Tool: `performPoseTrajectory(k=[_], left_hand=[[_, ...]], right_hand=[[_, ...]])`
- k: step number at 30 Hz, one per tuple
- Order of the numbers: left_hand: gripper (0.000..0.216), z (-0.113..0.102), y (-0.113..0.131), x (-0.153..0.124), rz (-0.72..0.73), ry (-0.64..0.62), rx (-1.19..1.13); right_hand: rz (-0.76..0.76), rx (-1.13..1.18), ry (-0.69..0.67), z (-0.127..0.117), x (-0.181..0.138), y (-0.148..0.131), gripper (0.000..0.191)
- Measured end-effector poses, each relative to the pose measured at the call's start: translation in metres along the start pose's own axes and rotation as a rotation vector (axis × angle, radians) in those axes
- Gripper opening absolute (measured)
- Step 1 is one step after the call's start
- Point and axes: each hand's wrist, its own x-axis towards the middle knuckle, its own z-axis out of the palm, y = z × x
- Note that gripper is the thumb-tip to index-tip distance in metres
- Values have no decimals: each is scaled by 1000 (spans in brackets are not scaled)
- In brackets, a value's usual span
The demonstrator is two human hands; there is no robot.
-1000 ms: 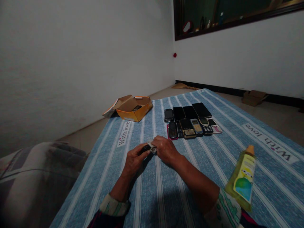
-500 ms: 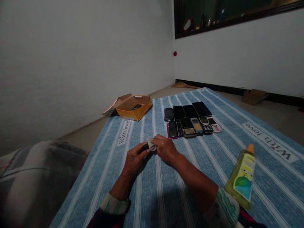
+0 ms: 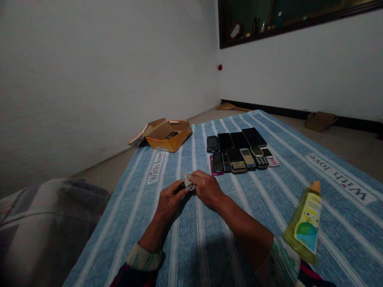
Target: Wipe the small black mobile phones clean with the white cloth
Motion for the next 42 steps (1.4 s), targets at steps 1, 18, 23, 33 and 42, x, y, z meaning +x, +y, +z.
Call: performPoseTrajectory(k=[1, 18, 23, 33, 42], left_hand=[[29, 0, 0, 0, -2, 1, 0], [23, 3, 3, 1, 32, 22, 56], [22, 2, -1, 0, 64, 34, 73], [24, 6, 1, 0, 36, 51, 50], [15, 7, 1, -2, 28, 65, 94]], right_hand=[[10, 2, 9, 0, 0, 1, 28], [-8, 33, 125, 8, -3, -12, 28], [-61, 25, 127, 14, -3, -26, 29], [75, -151, 165, 8, -2, -9, 30], [-50, -166, 89, 16, -7, -26, 31]])
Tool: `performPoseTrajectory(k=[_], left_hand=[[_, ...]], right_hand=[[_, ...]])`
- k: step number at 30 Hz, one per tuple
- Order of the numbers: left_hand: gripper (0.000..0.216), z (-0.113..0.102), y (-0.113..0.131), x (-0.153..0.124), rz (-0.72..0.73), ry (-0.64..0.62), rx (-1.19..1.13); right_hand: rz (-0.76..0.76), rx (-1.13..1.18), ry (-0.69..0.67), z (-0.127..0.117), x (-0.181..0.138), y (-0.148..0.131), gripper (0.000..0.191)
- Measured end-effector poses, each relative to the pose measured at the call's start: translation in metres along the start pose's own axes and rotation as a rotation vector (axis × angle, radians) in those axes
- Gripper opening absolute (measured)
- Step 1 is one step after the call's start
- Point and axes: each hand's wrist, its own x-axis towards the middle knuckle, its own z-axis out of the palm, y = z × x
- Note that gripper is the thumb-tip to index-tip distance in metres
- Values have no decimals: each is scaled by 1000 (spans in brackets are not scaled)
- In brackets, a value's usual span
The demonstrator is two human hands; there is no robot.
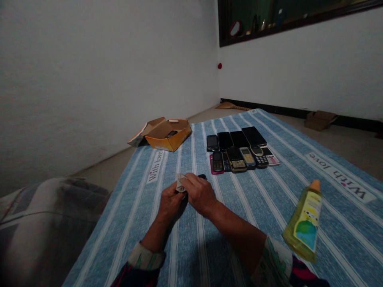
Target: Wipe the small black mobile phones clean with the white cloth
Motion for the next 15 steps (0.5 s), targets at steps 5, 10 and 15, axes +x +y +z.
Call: performPoseTrajectory(k=[5, 10, 15], left_hand=[[23, 1, 1, 2, -13, 4, -29], [20, 1, -4, 0, 27, 23, 14], [17, 2, -3, -1, -1, 11, -2]], right_hand=[[129, 29, 20, -4, -1, 13, 32], [10, 111, 29, 0, 2, -2, 31], [69, 94, 34, 1, 2, 8, 31]])
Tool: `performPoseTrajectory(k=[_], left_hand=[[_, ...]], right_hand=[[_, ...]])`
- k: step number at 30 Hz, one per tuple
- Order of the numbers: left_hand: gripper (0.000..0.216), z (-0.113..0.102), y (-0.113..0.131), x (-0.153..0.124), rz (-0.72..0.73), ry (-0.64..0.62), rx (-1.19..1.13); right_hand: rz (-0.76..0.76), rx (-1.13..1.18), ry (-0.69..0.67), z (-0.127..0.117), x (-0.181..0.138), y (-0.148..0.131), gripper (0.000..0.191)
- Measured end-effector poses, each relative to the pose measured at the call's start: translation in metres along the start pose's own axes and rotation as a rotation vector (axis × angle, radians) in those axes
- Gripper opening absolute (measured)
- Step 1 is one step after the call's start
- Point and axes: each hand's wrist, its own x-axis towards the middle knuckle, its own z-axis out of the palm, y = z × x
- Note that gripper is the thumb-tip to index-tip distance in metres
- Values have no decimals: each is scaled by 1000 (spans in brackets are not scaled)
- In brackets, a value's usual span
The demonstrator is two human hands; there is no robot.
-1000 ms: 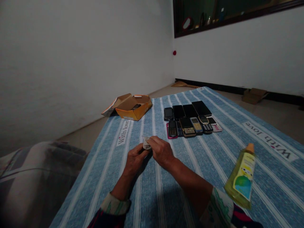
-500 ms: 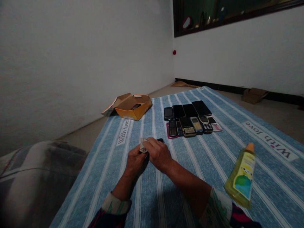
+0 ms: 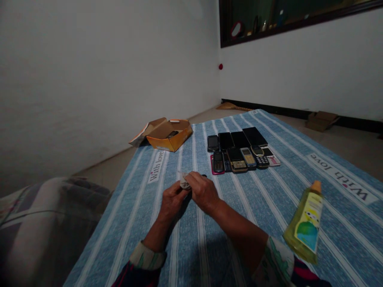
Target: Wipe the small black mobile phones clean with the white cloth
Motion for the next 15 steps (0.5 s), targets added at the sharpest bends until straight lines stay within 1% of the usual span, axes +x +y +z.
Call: performPoseTrajectory(k=[3, 6, 9, 11, 13, 15], left_hand=[[20, 1, 0, 1, 11, -4, -20], [15, 0, -3, 0, 36, 0, -16], [22, -1, -5, -1, 57, 9, -28], [20, -1, -3, -2, 34, -5, -26], [18, 0, 0, -1, 4, -22, -24], [21, 1, 3, 0, -4, -19, -34]], right_hand=[[60, 14, 34, -4, 0, 5, 30], [-15, 63, 44, -3, 0, -3, 31], [-74, 85, 17, 0, -1, -11, 32], [-47, 67, 10, 0, -1, -8, 32], [22, 24, 7, -2, -1, -2, 31], [82, -9, 12, -5, 0, 3, 30]])
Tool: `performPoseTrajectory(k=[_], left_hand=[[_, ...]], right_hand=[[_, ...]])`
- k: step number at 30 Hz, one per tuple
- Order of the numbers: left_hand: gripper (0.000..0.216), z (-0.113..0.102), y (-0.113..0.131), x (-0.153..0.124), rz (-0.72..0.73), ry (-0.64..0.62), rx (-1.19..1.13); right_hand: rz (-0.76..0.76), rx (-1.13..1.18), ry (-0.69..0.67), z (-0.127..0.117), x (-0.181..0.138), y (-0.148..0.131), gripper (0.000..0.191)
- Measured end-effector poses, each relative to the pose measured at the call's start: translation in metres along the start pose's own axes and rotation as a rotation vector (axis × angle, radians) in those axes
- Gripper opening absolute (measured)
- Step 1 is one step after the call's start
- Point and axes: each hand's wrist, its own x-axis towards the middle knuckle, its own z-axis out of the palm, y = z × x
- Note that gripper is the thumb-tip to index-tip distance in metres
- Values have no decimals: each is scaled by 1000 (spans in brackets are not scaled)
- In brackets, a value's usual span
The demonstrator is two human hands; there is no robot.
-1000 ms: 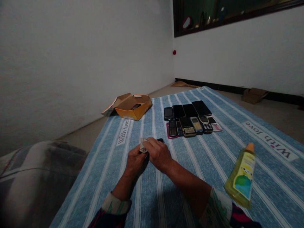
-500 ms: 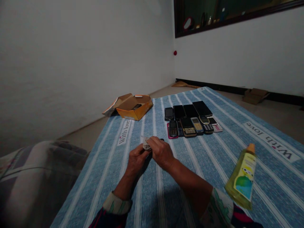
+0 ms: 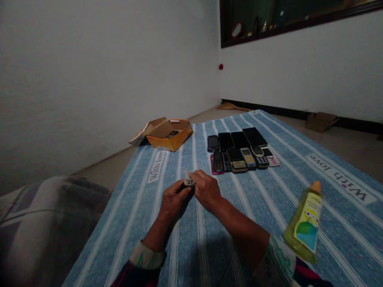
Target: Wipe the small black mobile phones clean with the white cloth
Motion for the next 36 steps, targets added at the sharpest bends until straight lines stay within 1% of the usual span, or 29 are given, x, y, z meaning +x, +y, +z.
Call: performPoseTrajectory(k=[2, 5, 7, 10, 13, 16, 18, 21, 23, 28, 30, 33, 35, 36], left_hand=[[20, 0, 1, 1, 13, 4, -3], [19, -2, -1, 0, 43, 20, 25], [20, -3, -2, 0, 52, 30, 33], [18, -2, -2, 0, 25, 16, 30], [17, 0, 0, 1, 8, 10, 9], [20, 1, -1, 1, 17, 12, -6], [15, 0, -2, 0, 27, 13, 7], [21, -2, -5, -1, 52, 28, 23], [22, -2, -5, -1, 58, 27, 23], [18, 0, -3, -1, 11, 12, 10], [23, 1, -3, -1, 9, 20, -6], [23, 1, -4, -1, 9, 28, -1], [23, 0, -6, 0, 16, 32, 6], [23, 0, -7, 0, 23, 33, 8]], right_hand=[[-16, 9, 6, -1, 0, -2, 31], [-140, 56, 8, 1, -2, -12, 30], [-181, 76, 27, 2, -2, -16, 30], [-159, 77, 34, 1, -1, -9, 30], [-91, 26, 37, 0, 0, 3, 31], [-59, 1, 79, 1, -1, 4, 31], [-113, 31, 77, 3, -1, -3, 29], [-220, 73, 71, 5, -1, -13, 30], [-245, 64, 76, 4, -1, -14, 29], [-164, -60, 59, 1, 0, 3, 26], [-113, -125, 62, 0, -1, 12, 28], [-7, -194, 86, 0, -3, 25, 33], [45, -212, 105, 0, -4, 28, 34], [47, -213, 111, 1, -4, 26, 34]])
